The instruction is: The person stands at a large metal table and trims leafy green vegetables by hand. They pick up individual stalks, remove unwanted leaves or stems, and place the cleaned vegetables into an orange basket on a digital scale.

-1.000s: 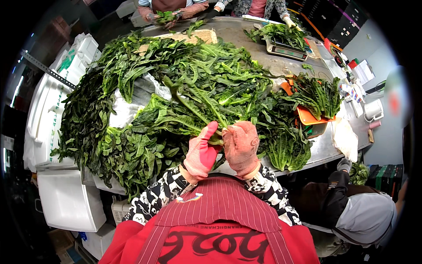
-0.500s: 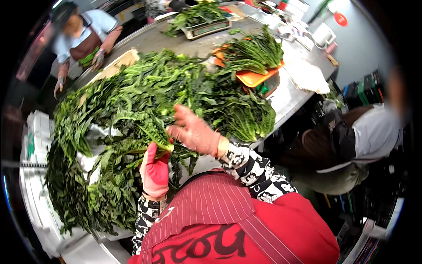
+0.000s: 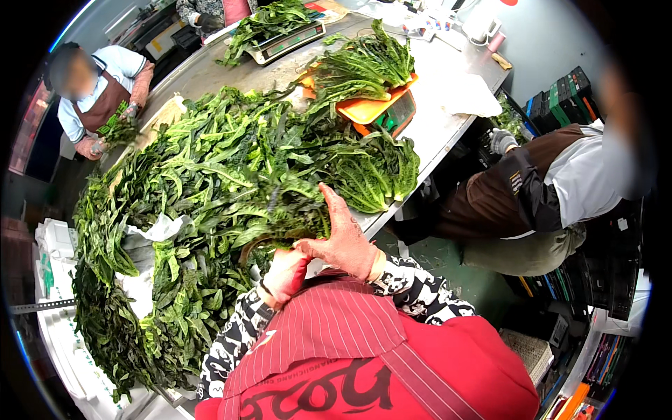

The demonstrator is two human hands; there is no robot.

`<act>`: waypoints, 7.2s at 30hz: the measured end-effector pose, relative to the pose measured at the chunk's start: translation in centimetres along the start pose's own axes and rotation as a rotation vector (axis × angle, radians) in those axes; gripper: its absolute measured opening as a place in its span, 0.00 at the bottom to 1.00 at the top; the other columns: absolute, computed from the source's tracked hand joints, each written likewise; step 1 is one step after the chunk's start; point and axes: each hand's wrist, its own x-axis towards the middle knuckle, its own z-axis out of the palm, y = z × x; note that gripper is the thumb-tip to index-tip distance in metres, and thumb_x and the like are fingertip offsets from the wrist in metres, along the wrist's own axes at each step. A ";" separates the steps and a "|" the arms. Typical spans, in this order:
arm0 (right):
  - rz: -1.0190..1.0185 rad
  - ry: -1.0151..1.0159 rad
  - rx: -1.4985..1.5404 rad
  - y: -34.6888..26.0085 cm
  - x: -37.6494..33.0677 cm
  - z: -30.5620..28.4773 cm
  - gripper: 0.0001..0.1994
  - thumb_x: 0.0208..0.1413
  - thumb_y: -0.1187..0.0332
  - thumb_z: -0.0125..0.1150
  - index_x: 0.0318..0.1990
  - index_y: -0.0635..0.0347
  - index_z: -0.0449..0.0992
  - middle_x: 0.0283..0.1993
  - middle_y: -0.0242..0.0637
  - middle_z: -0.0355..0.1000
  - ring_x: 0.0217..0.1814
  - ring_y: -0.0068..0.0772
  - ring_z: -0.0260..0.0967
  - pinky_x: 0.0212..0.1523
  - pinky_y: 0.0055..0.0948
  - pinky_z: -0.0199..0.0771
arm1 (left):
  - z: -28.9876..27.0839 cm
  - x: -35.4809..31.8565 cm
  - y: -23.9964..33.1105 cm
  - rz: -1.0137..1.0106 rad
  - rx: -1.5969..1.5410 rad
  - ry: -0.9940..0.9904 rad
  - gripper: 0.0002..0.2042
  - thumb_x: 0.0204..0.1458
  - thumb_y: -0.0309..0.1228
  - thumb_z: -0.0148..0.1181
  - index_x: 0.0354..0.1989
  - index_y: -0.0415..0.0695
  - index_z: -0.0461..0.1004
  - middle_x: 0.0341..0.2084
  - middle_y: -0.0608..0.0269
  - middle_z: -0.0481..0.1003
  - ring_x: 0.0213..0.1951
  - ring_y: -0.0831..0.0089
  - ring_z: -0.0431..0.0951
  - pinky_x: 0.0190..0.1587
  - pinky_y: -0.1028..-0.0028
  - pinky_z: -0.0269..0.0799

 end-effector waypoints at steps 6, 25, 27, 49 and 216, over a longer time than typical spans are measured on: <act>0.314 0.060 0.435 2.4 -0.4 -2.2 0.49 0.45 0.56 0.74 0.70 0.66 0.50 0.69 0.53 0.54 0.71 0.48 0.53 0.71 0.37 0.51 | 3.0 4.5 -1.5 0.380 -0.305 -0.167 0.19 0.54 0.33 0.66 0.51 0.38 0.74 0.44 0.57 0.78 0.44 0.70 0.78 0.47 0.72 0.76; 0.838 0.255 -0.562 24.4 -1.3 -11.0 0.20 0.54 0.57 0.57 0.49 0.63 0.72 0.43 0.57 0.75 0.46 0.59 0.72 0.49 0.45 0.71 | 6.0 15.7 -8.7 0.012 -0.707 -0.043 0.14 0.56 0.32 0.63 0.47 0.39 0.75 0.39 0.59 0.78 0.37 0.66 0.79 0.37 0.68 0.77; 0.711 0.338 -0.751 25.4 -2.1 -11.6 0.19 0.55 0.65 0.58 0.51 0.66 0.72 0.47 0.54 0.74 0.50 0.54 0.72 0.53 0.43 0.69 | 6.3 16.7 -10.5 0.206 -0.507 -0.019 0.14 0.55 0.33 0.64 0.46 0.39 0.74 0.37 0.61 0.78 0.33 0.69 0.78 0.33 0.70 0.75; 0.515 0.134 0.463 20.5 2.1 -8.9 0.28 0.52 0.60 0.69 0.55 0.67 0.67 0.50 0.35 0.72 0.49 0.24 0.67 0.51 0.26 0.68 | 10.5 17.2 -5.2 -0.030 -0.602 0.197 0.23 0.49 0.37 0.69 0.50 0.39 0.70 0.38 0.58 0.75 0.34 0.68 0.75 0.35 0.67 0.74; 0.237 -0.216 0.662 -1.8 6.5 2.2 0.15 0.64 0.67 0.57 0.52 0.68 0.72 0.40 0.32 0.74 0.41 0.24 0.72 0.44 0.23 0.74 | -6.3 1.9 2.8 0.456 -1.426 -0.253 0.18 0.63 0.35 0.51 0.54 0.35 0.71 0.52 0.49 0.73 0.60 0.54 0.68 0.65 0.55 0.61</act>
